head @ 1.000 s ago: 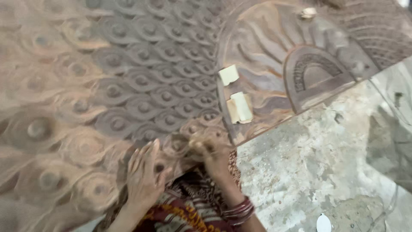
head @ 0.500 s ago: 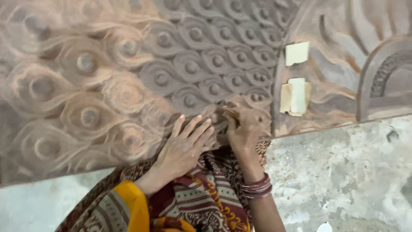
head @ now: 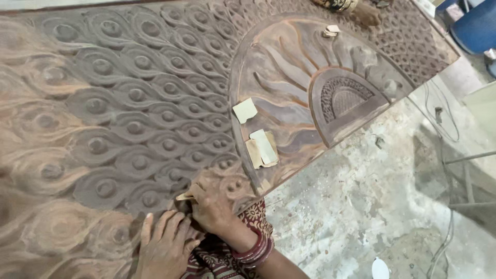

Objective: The person sands a large carved wooden panel with a sanding block, moving methodically across the surface to smooth the intricate patterns.

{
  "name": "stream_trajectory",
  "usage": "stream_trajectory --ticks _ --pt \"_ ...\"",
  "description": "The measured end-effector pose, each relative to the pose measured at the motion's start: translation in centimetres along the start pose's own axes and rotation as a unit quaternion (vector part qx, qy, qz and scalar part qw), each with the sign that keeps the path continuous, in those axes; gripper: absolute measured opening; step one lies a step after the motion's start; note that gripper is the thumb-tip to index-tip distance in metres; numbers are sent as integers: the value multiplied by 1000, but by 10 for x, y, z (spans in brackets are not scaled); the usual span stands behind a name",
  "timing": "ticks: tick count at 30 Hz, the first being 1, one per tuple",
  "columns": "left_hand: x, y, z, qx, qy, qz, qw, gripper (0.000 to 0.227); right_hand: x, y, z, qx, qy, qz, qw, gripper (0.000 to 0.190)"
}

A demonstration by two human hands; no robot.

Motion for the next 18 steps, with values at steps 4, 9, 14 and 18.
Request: stream_trajectory --ticks 4,9,14,18 --pt "-2 0 3 -61 81 42 994 62 -25 4 7 101 121 -19 987 18" --pt "-3 6 12 -72 70 46 994 62 -18 -15 6 38 112 -19 993 14" --pt "-2 8 3 -76 63 35 994 58 -26 -16 5 76 131 -21 988 22" --pt "0 13 -7 -39 39 25 998 54 -34 -8 6 124 158 -15 980 20"
Point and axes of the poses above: each hand's wrist, its own z-axis away from the middle knuckle, its own y-axis out of the palm, x = y × z, the point moved 7 cm from there along -z, towards the middle knuckle, and after that the axes turned 9 degrees about -z, right-handed, at the moved point
